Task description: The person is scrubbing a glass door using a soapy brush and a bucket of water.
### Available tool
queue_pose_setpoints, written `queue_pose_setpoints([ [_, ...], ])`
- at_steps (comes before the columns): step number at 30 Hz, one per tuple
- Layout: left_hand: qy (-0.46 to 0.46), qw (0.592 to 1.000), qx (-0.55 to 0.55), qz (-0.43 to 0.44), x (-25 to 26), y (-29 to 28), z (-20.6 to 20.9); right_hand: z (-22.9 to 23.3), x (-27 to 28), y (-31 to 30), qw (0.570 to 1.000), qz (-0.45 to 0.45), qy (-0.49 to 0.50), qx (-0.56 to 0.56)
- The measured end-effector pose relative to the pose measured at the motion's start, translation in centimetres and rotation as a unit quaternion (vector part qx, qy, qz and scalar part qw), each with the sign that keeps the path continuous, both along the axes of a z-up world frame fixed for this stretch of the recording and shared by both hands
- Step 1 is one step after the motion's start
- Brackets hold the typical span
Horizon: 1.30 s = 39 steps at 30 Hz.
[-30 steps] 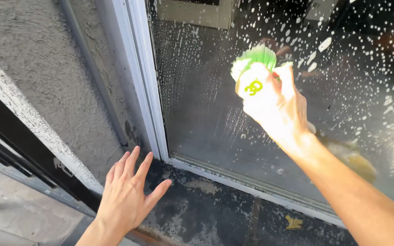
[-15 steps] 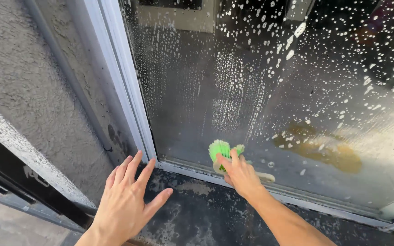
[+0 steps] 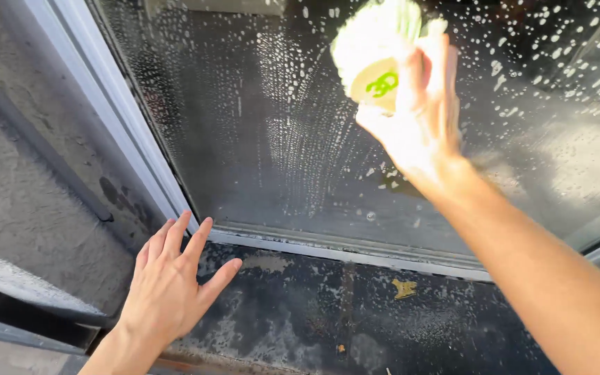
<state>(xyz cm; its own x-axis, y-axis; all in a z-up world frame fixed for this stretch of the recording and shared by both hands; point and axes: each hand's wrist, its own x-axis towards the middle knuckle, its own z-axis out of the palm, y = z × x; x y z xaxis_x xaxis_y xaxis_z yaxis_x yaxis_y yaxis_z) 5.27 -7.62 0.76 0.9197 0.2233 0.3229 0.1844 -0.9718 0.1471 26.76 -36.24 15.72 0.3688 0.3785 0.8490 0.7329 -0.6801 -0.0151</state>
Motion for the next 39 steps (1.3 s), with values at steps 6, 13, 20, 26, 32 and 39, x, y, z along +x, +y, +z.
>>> queue_pose_setpoints([
  [6, 0.009, 1.000, -0.006, 0.003, 0.4, -1.4, -0.3, -14.9, 3.1, -0.4, 0.991, -0.073, 0.069, -0.083],
  [13, 0.016, 0.999, 0.035, 0.011, -0.1, -2.1, -1.6, -24.0, -0.7, 0.5, 0.962, -0.075, 0.258, -0.045],
  [20, -0.037, 0.998, 0.025, -0.033, 0.6, -3.9, -2.2, -22.6, -4.0, -0.1, 0.931, -0.092, 0.348, 0.057],
  [26, -0.002, 0.999, 0.005, -0.039, 1.3, -4.6, -1.6, -11.0, -4.9, -1.4, 0.892, -0.058, 0.361, 0.265],
  [32, -0.028, 0.998, -0.003, -0.049, 2.2, -4.5, -2.4, -6.6, 1.2, -5.4, 0.857, -0.031, 0.190, 0.478],
  [39, -0.022, 0.999, 0.016, -0.046, 2.9, -4.4, -4.0, -14.3, -2.3, -1.3, 0.793, -0.134, 0.392, 0.448],
])
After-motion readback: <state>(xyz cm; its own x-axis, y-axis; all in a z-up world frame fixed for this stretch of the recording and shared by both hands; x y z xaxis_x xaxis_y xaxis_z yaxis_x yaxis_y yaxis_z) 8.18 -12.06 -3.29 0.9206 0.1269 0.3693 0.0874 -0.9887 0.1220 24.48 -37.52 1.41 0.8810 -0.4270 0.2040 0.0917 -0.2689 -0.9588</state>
